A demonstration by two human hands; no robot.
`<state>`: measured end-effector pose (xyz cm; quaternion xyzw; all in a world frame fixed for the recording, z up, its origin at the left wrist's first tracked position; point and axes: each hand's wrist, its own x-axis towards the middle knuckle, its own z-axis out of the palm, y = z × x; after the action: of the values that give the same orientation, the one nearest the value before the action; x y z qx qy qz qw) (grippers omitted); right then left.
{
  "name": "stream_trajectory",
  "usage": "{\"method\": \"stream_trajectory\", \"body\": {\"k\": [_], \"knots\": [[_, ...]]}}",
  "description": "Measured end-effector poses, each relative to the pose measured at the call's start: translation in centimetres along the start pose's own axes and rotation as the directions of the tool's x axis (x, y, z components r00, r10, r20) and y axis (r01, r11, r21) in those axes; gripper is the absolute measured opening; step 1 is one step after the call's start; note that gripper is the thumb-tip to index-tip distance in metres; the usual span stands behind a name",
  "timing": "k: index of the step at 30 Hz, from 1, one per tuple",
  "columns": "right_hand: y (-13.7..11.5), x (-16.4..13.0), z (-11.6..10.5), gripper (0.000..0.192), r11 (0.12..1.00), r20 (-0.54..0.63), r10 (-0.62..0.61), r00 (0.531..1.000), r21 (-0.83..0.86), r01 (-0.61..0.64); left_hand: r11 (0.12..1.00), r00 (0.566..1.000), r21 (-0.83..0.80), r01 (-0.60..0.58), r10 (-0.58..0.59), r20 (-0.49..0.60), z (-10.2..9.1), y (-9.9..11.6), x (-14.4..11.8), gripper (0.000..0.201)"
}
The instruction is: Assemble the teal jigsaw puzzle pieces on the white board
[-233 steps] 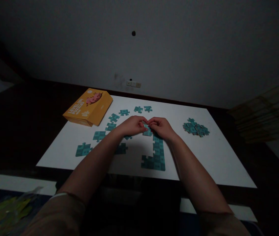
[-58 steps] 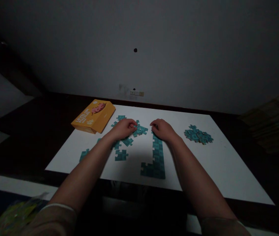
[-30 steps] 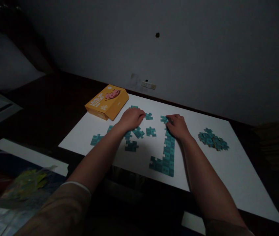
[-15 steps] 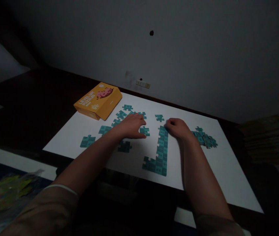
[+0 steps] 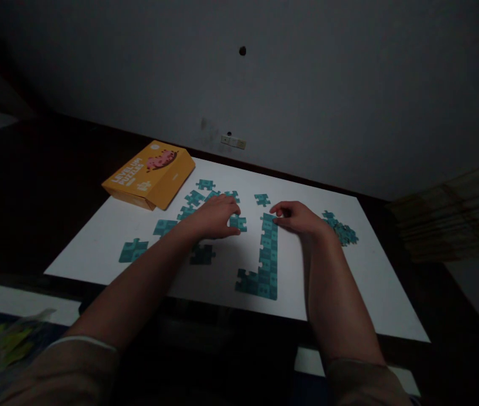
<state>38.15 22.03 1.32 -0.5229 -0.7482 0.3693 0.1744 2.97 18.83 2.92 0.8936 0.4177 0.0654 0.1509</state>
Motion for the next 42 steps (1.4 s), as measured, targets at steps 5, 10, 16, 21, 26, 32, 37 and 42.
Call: {"method": "stream_trajectory", "body": {"k": [5,10,16,21,26,32,37,42], "knots": [[-0.8,0.4,0.3,0.026,0.997,-0.004,-0.040,0.999,-0.061,0.040,0.999,0.999,-0.006,0.035,-0.035,-0.030,0.4,0.5,0.3,0.056],[-1.1,0.8,0.9,0.027,0.993,0.000,-0.102,0.995,-0.061,0.102,0.999,0.997,-0.008,0.044,-0.045,-0.066,1.1,1.2,1.0,0.054],[-1.8,0.8,1.1,0.026,0.990,0.000,-0.112,0.994,-0.082,0.112,0.998,0.995,0.011,0.057,-0.056,-0.081,1.5,1.6,1.6,0.053],[-2.2,0.8,1.2,0.026,0.988,-0.003,-0.109,0.994,-0.109,0.108,0.999,0.996,0.015,0.033,-0.032,-0.084,1.9,1.5,1.9,0.054],[-1.7,0.9,1.3,0.023,0.989,-0.006,-0.130,0.991,-0.074,0.130,1.000,0.996,0.001,0.022,-0.022,-0.088,1.8,1.8,1.9,0.054],[-1.6,0.9,1.4,0.022,0.989,-0.011,-0.129,0.992,-0.069,0.128,1.000,0.996,-0.016,-0.009,0.008,-0.089,1.3,2.6,1.8,0.044],[-1.8,0.9,1.2,0.020,0.990,-0.001,-0.114,0.993,-0.081,0.113,1.000,0.996,-0.026,0.000,-0.002,-0.085,1.3,2.5,1.9,0.045],[-1.7,0.9,1.2,0.021,0.991,0.006,-0.117,0.993,-0.065,0.118,1.000,0.998,-0.030,-0.008,0.006,-0.060,1.2,2.5,1.9,0.045]]}}
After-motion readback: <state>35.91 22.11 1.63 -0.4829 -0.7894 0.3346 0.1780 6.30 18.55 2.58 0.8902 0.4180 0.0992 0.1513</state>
